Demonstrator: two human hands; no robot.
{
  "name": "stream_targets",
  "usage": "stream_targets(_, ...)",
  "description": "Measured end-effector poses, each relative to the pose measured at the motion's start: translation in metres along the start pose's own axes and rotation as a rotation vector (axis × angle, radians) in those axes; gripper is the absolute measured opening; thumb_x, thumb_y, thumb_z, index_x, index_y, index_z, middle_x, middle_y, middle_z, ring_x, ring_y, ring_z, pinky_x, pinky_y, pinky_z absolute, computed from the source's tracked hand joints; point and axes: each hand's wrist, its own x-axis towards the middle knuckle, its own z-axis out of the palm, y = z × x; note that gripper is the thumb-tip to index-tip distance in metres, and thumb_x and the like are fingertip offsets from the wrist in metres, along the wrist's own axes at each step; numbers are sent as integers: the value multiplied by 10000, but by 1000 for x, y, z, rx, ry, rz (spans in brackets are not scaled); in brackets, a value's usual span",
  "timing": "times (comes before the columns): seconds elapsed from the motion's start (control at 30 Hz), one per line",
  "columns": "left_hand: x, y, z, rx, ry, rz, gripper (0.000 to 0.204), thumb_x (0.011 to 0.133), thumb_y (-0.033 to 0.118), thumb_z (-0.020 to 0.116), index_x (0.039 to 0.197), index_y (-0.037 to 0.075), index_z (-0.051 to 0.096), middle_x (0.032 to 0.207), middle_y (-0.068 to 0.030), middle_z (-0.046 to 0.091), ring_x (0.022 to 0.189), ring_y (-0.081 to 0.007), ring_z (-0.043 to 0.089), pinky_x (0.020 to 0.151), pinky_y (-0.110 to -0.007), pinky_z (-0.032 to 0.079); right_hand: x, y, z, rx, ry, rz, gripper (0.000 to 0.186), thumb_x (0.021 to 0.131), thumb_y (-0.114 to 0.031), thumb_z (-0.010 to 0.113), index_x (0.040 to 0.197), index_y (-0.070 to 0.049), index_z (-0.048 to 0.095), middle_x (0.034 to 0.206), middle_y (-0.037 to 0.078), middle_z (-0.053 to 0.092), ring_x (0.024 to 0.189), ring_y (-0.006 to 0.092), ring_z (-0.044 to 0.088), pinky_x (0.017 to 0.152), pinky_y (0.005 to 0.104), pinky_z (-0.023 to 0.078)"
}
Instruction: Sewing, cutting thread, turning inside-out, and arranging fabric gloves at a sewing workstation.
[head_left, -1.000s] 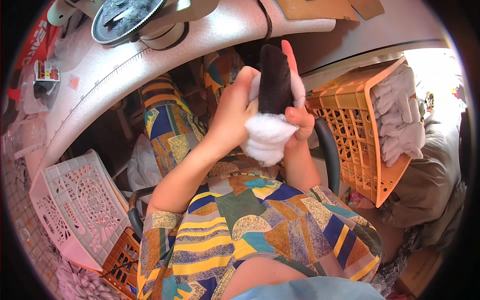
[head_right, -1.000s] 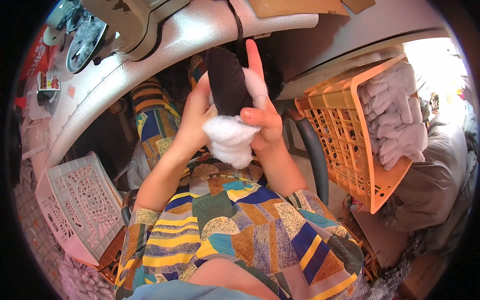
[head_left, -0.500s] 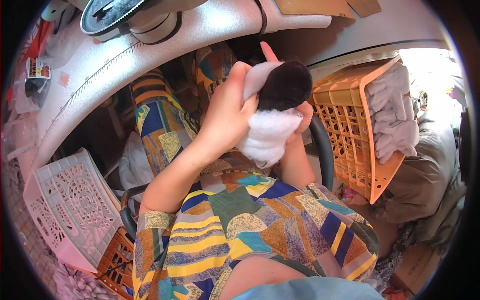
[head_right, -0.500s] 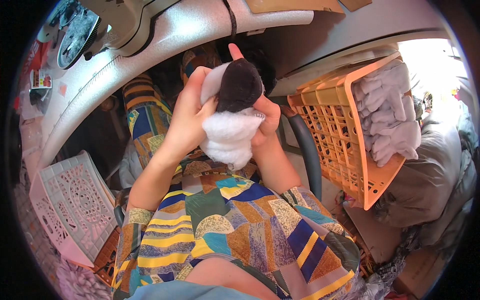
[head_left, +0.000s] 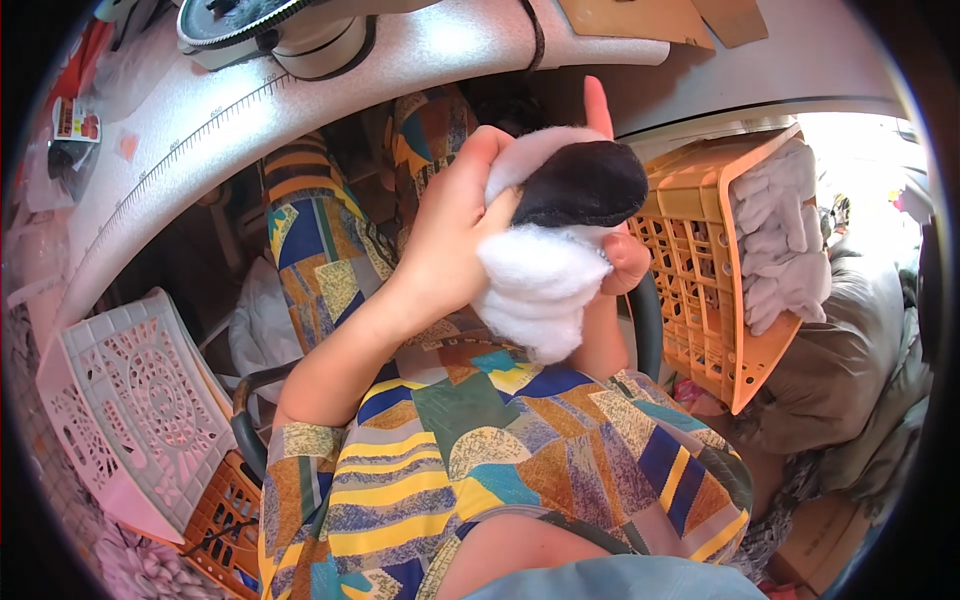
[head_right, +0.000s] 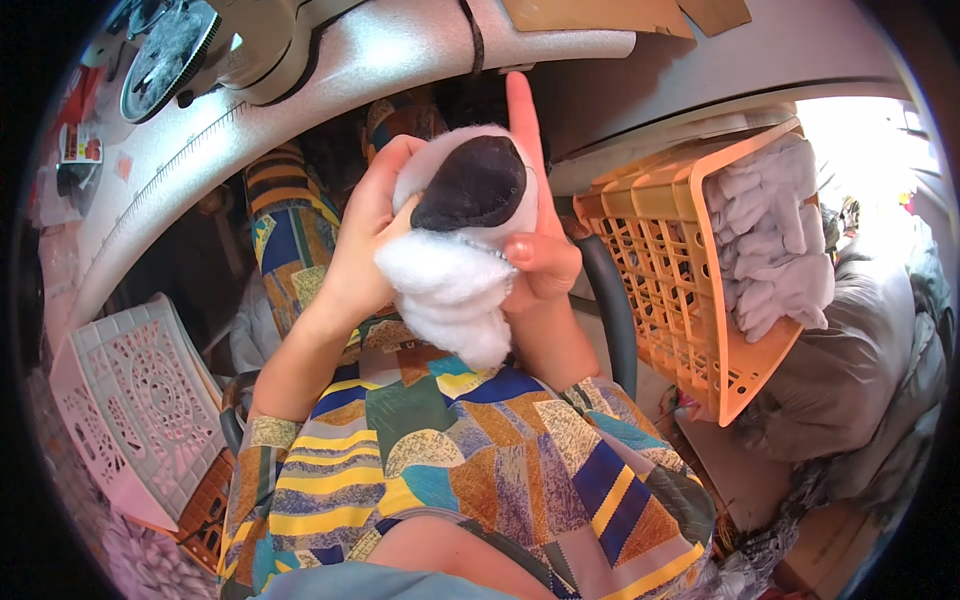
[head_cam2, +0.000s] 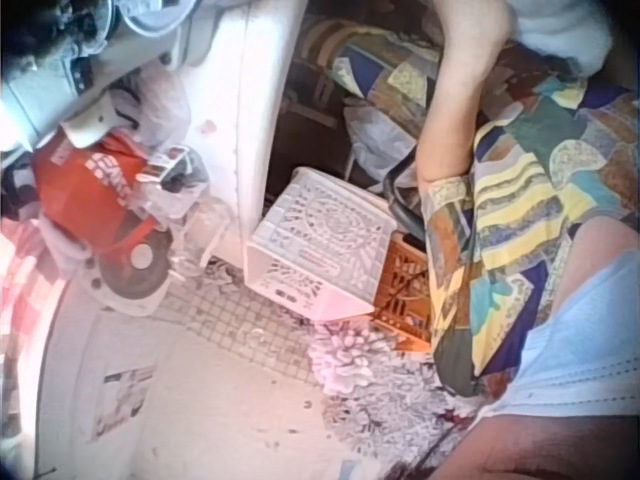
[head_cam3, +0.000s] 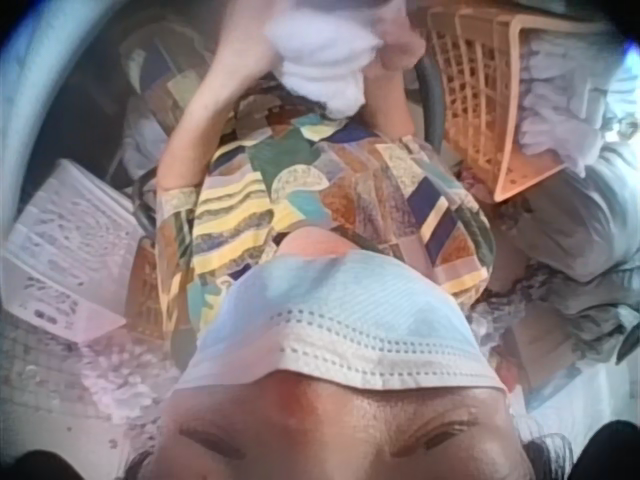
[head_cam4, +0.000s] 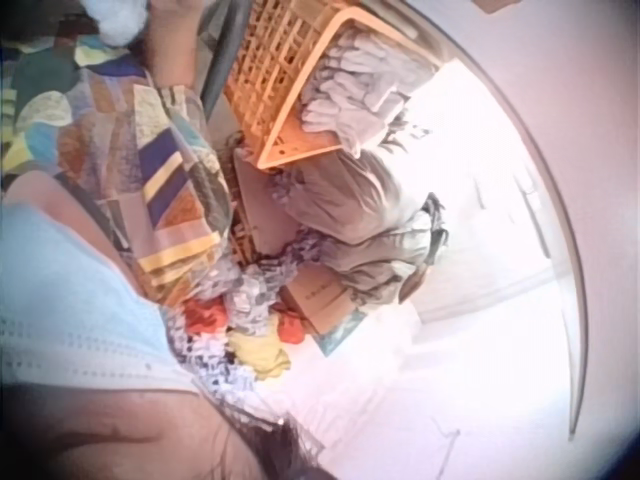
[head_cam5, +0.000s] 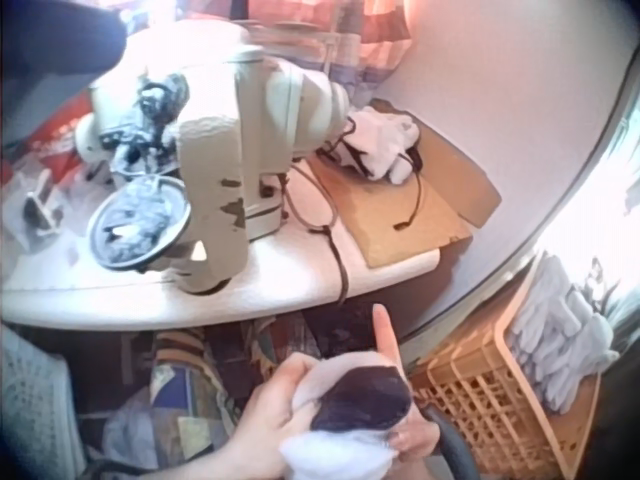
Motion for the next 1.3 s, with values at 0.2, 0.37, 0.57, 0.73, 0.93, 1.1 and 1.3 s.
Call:
stream_targets(0.2,0,4,-6,45,0,-35,227,850,-8,523,1072,41,516,945,-34,567,903,-83,540,796,-247,455,0,-1,-3,51,28,45,1120,617,-70,724,1531,-123,79,1178,124,582,1094,234,589,956,355,477)
stream_targets(0.37,-6,24,-2,758,238,299,314,693,-32,542,1002,24,536,930,-156,625,854,-348,613,742,-348,490,8,6,-10,-749,279,81,682,647,4,795,1258,-46,495,989,51,628,920,117,613,783,255,506)
stream_targets(0.57,-10,-21,39,967,223,718,411,627,20,622,1028,9,535,871,-112,535,788,-305,525,671,-419,411,34,22,-32,-1309,677,-483,516,677,-111,795,1129,-61,552,795,-5,489,723,117,512,672,251,444)
stream_targets(0.73,7,-32,5,1045,421,544,462,653,82,637,1092,-4,523,939,-115,537,880,-318,521,724,-438,406,26,8,-19,-2049,-16,-939,528,727,-84,696,1238,-61,565,1024,75,581,924,253,578,842,342,456)
stream_targets(0.93,8,-36,23,771,418,998,487,604,-67,617,1064,26,488,962,-152,575,846,-339,554,748,-450,435,14,15,-16,-1785,144,-637,398,665,-100,697,1044,-6,620,733,76,572,651,266,560,587,347,457)
stream_targets(1.1,4,-49,29,402,665,297,484,666,-24,680,1102,59,489,1082,-130,511,1055,-275,476,932,-364,375,10,12,-27,-1740,-35,-891,212,671,-55,719,816,-3,574,671,73,534,599,220,533,555,298,426)
stream_targets(1.3,-19,-14,38,20,437,309,282,819,-117,438,1054,-1,541,963,-20,561,891,-94,538,797,-232,450,14,19,-31,-1723,395,-863,195,669,-44,706,839,6,624,710,51,513,627,173,514,553,282,411)
